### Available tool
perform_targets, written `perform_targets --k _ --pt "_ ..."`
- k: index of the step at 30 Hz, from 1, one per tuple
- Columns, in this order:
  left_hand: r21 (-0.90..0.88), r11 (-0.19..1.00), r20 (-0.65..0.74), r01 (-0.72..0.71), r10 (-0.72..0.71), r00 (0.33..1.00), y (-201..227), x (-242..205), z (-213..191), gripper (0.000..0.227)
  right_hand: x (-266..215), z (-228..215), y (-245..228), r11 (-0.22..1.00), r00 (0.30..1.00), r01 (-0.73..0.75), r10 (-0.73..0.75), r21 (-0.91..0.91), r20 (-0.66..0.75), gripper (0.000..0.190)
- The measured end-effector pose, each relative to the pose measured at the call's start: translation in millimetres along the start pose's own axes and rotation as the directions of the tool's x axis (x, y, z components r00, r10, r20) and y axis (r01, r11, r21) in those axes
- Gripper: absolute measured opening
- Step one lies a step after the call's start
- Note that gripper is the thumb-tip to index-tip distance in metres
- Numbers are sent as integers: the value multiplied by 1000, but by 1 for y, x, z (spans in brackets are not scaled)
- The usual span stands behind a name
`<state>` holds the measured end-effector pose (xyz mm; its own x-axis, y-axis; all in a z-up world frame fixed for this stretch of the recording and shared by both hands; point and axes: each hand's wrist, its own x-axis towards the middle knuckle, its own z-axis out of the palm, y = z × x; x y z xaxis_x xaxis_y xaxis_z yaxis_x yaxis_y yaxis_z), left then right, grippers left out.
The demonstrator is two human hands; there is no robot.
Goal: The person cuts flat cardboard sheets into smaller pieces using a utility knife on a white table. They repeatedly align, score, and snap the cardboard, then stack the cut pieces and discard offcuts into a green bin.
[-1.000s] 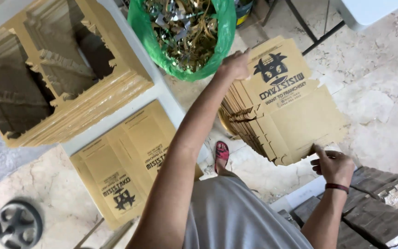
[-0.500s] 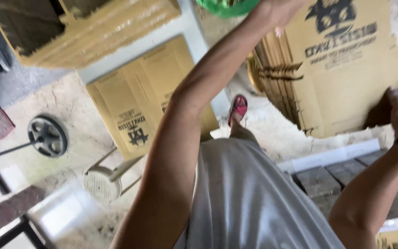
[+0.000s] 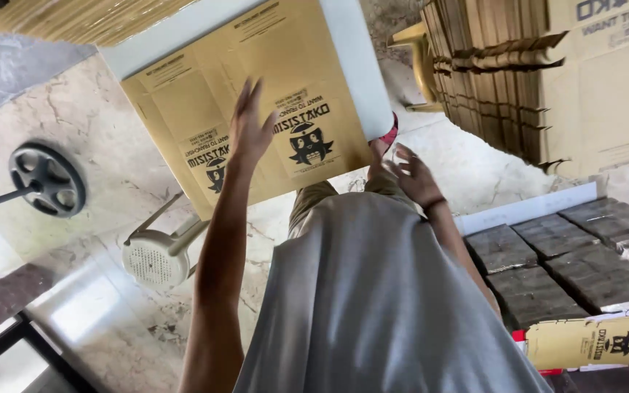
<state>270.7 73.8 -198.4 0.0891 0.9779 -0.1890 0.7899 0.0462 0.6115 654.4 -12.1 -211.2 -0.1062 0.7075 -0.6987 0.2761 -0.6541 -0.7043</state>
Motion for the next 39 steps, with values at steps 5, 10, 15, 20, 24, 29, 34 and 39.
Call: perform_targets --k 5,10,15,20,24,29,34,39 --pt "38 770 -72 638 -634 770 -90 -129 -55 63 93 77 104 847 994 -61 101 528 -48 50" --pt "-166 643 -249 747 -761 599 -194 -212 -20 72 81 80 82 908 972 -21 117 418 -205 42" --pt "-326 702 -352 633 -712 608 -195 -204 27 71 92 80 91 923 930 -62 191 379 -315 46" --pt "-297 595 -225 747 -803 551 -180 -209 5 64 112 81 102 817 776 -260 -141 -514 -615 22" --pt "-289 674 -263 679 -738 621 -187 -207 -22 36 114 96 81 775 706 -319 -191 -546 -682 24" --pt "-248 754 -161 608 -651 741 -208 -213 -19 21 89 117 45 707 743 -302 -246 -640 -622 26" --pt "-228 741 -98 631 -662 743 -201 -217 -25 31 91 120 55 668 719 -338 -271 -663 -640 25" --pt "-210 747 -65 631 -654 753 -193 -216 -30 40 90 123 44 633 717 -384 -255 -672 -649 27"
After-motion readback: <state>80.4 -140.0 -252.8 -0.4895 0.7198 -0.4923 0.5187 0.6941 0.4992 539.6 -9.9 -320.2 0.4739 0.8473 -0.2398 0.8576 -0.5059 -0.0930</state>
